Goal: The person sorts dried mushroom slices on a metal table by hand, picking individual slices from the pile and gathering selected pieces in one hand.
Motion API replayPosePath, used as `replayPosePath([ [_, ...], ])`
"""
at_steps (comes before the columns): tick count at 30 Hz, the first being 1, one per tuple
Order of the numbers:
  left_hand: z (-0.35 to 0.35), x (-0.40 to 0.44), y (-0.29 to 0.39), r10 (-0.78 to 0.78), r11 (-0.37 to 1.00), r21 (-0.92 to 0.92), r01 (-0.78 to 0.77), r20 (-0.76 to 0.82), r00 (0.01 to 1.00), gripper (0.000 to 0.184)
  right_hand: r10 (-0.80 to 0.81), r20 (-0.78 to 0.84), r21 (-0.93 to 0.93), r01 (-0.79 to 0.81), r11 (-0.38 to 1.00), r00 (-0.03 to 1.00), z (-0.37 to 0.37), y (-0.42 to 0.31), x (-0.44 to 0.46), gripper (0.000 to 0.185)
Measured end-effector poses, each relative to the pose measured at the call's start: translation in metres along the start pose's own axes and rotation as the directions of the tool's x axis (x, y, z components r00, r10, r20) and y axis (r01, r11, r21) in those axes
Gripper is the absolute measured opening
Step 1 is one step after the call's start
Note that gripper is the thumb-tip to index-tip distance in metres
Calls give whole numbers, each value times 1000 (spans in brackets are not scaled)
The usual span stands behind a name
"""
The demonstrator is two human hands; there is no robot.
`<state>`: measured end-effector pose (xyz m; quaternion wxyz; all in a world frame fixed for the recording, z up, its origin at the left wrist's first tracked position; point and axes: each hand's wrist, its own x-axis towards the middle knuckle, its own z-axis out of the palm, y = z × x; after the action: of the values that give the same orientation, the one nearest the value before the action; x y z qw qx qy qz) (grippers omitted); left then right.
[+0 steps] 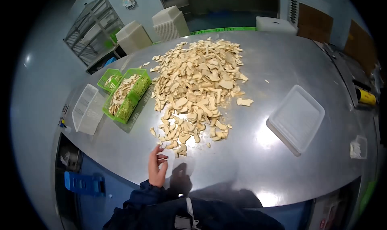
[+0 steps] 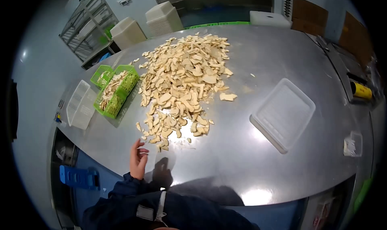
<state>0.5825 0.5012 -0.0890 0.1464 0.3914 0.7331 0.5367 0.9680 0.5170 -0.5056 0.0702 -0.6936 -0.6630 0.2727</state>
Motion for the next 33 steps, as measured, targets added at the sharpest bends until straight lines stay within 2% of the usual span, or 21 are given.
replayPosePath([
  [6,8,36,-9,-73,985,-141,98,174,982,64,46,-8,-13,-46,999,999,-17,-11,24,46],
  [9,7,51,-10,-34,975,-204,87,250,968,63,67,8,-11,-67,998,998,-10,-31,17,45],
  [12,-2,65,-26,-19,974,-212,81,280,960,61,89,28,-3,-89,996,996,10,-55,0,45],
  [15,-11,72,-40,-77,919,-352,178,281,957,58,135,54,21,-136,991,989,20,-65,-25,44],
  [18,-26,83,-47,-134,862,-434,261,302,944,55,229,27,82,-231,970,973,9,-42,-62,44],
  [20,-36,94,-50,-137,834,-481,271,295,945,54,344,-95,190,-322,927,934,-13,11,-89,43],
  [22,-47,98,-57,-200,774,-551,312,254,946,49,464,-309,352,-353,867,830,-61,79,-113,43],
  [23,-53,98,-57,-262,728,-580,365,257,930,47,601,-201,534,-428,729,774,-171,-18,-119,37],
  [24,-56,97,-57,-321,677,-611,409,255,912,46,517,-339,344,-408,846,786,-211,-5,-113,35],
  [25,-57,94,-59,-340,557,-711,428,275,899,44,262,-629,18,-323,946,732,-256,-4,-107,35],
  [26,-55,92,-63,-333,508,-735,449,313,889,44,117,-821,-27,-243,970,559,-299,-25,-88,33],
  [27,-54,89,-67,-324,461,-754,468,348,880,44,215,-737,183,-116,976,641,-363,-111,-79,31],
  [28,-55,86,-70,-316,417,-766,489,382,868,44,117,-741,244,103,964,662,-398,-148,-62,24],
  [29,-55,85,-65,-321,404,-755,516,411,853,43,88,-744,432,376,820,662,-418,-218,-48,21],
  [30,-55,84,-62,-319,382,-754,534,435,842,43,61,-675,516,411,752,735,-427,-256,-34,25],
  [32,-51,82,-58,-315,329,-757,564,475,822,43,-238,-587,485,571,663,774,-414,-327,9,24],
  [33,-49,81,-56,-304,319,-751,578,497,813,42,-349,-450,541,562,626,822,-399,-368,26,25],
])
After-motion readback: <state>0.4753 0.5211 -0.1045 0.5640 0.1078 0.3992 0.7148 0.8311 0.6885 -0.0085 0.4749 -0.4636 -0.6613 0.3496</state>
